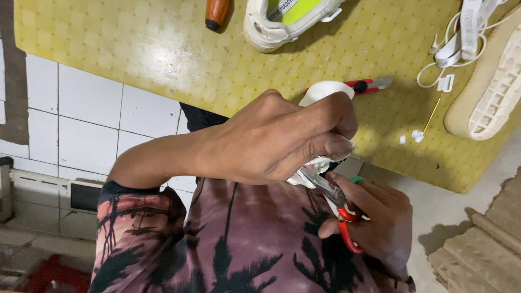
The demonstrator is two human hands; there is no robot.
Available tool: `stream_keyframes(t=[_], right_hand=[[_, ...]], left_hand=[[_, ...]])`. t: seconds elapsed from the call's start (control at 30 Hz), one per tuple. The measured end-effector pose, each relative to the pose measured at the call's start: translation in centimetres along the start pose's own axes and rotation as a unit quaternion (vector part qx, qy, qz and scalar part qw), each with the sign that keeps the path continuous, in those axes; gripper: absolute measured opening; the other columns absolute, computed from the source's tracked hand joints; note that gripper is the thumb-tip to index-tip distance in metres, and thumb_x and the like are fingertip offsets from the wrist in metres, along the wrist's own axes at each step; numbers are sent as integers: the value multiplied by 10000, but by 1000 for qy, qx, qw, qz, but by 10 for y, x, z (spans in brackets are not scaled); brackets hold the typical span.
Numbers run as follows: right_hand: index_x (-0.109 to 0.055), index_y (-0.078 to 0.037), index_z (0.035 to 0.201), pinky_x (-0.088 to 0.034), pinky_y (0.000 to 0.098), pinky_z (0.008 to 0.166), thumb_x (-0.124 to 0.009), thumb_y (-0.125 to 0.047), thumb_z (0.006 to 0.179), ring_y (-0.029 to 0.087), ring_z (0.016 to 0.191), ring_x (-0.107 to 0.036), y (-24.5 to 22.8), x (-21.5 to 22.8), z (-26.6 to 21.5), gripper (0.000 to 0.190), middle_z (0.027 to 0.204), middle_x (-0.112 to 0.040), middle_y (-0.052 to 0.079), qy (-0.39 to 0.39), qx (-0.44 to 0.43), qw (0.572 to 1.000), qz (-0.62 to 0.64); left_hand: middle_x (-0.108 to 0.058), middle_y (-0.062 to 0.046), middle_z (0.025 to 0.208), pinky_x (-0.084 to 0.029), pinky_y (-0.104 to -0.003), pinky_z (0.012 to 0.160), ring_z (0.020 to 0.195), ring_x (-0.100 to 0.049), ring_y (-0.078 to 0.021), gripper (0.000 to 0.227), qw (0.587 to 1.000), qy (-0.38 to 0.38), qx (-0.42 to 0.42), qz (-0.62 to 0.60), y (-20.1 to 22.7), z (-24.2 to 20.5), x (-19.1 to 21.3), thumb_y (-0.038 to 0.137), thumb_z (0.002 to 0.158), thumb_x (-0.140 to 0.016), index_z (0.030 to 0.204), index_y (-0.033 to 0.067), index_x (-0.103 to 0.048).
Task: The person uses a red utility knife to cut along the sole of a white sneaker, then switches to red-handled scissors to cut away the upper fabric and laces. The person continues to trim and remove sections of the shoe's upper material.
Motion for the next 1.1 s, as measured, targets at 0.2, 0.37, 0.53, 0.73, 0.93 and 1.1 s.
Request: stream_keyframes(t=[0.2,0.37,0.53,0.73,0.93,1.1], right_hand=[[-710,-107,1231,-437,315,607,-806,-646,638,203,620,-572,-3,3,-5,807,731,-599,16,9,24,999,-33],[-700,-86,1260,-413,328,577,-716,-660,734,185,581,-514,-16,11,-6,779,679,-525,-18,12,46,996,-75],[-720,-91,1229,-456,330,609,-715,-665,724,188,587,-568,-14,16,-9,765,689,-584,-8,26,44,995,-82],[-667,-95,1141,-490,251,556,-741,-652,655,110,521,-587,25,23,-18,743,732,-694,30,80,24,991,100],[-511,-230,1298,-607,401,777,-810,-29,709,304,940,-672,31,20,9,690,1198,-598,263,331,18,844,421],[-333,-81,1221,-532,236,704,-769,-291,861,257,990,-704,-8,33,62,603,1143,-646,263,347,-34,882,318]], left_hand=[[-575,-43,860,-345,-290,423,512,-401,-177,146,999,-9,5,30,-1,-2,-4,175,1130,-412,1135,44,-476],[-513,-31,785,-313,-321,426,520,-345,-202,182,998,-5,-4,67,4,-1,-6,204,1132,-388,1110,63,-502],[-481,-10,736,-305,-307,422,507,-341,-168,162,998,0,-22,63,9,-1,-6,172,1128,-409,1095,52,-512],[-510,-83,765,-412,-358,567,604,-485,-239,224,987,22,-158,-5,30,6,13,83,1108,-407,958,-8,-546],[-606,-77,724,-358,-315,508,582,-516,-209,306,907,84,-400,101,55,10,18,-4,1079,-387,850,37,-586],[-730,-67,785,-268,-277,484,529,-384,-132,196,843,105,-500,167,45,-7,13,58,1047,-495,879,105,-581]])
Point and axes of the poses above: each hand's wrist, its own z-axis towards the middle knuckle, its own x-axis out of the back of the hand, y = z × x, the point moved 10 cm from there along z, towards the middle knuckle
